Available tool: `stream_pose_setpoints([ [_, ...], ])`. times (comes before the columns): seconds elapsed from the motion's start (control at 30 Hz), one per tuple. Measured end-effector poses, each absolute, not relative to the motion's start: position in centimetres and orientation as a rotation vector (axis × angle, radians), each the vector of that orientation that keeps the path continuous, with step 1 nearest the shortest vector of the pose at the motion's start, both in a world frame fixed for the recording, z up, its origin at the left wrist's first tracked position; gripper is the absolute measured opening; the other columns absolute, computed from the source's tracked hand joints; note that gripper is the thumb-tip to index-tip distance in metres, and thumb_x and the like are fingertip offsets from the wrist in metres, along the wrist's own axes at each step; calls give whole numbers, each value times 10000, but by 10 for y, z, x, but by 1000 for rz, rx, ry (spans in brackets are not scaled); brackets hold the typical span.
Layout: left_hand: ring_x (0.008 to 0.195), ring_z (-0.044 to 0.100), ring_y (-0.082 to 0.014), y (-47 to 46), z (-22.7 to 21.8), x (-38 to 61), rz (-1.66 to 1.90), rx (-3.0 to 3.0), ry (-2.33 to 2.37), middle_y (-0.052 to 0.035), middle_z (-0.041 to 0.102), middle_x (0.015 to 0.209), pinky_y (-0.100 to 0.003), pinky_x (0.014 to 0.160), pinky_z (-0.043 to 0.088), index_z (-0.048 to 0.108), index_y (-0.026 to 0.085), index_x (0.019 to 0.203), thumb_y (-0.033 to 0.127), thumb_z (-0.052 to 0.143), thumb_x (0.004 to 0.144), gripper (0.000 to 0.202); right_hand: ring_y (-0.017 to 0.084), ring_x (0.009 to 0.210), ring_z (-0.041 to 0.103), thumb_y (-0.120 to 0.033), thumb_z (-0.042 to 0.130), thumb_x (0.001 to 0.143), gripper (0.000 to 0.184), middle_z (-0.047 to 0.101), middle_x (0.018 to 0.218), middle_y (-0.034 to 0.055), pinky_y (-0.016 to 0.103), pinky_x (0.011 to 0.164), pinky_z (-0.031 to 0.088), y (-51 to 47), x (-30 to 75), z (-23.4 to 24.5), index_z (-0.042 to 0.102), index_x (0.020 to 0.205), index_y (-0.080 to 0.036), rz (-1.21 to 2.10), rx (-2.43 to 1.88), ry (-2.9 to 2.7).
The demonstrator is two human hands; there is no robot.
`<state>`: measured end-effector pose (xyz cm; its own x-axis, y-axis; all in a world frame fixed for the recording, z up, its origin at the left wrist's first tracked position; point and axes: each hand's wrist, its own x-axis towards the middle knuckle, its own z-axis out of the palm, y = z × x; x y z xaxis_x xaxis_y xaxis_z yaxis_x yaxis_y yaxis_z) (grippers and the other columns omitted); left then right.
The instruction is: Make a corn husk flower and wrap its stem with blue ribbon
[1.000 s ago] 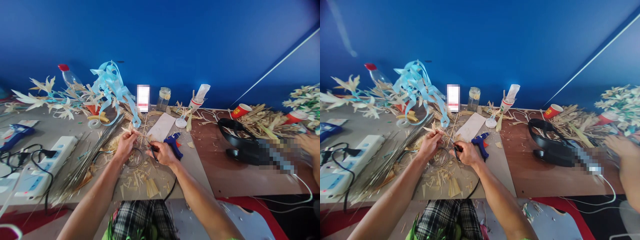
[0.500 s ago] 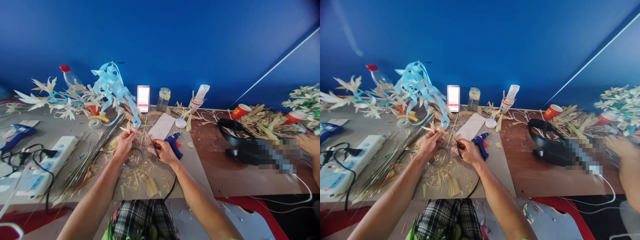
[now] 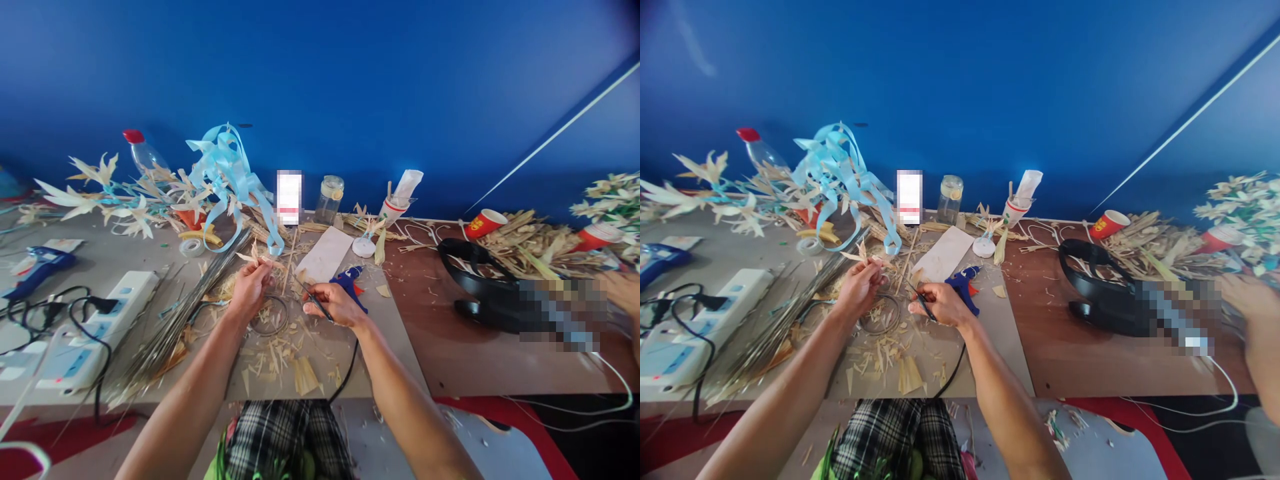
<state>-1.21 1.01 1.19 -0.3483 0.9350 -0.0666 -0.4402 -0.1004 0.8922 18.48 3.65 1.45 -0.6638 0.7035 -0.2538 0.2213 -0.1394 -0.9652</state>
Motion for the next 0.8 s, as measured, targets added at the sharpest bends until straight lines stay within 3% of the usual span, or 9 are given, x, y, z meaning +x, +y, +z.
stream_pose_setpoints([
  [0.8,406,322,-44,11,5,-21,1402,619,1172,87,347,447,-199,499,382,439,172,551,294,726,623,320,51,483,400,-387,703,664,321,516,559,-49,187,490,314,41,194,23,630,829,-122,1982,-930,-1981],
])
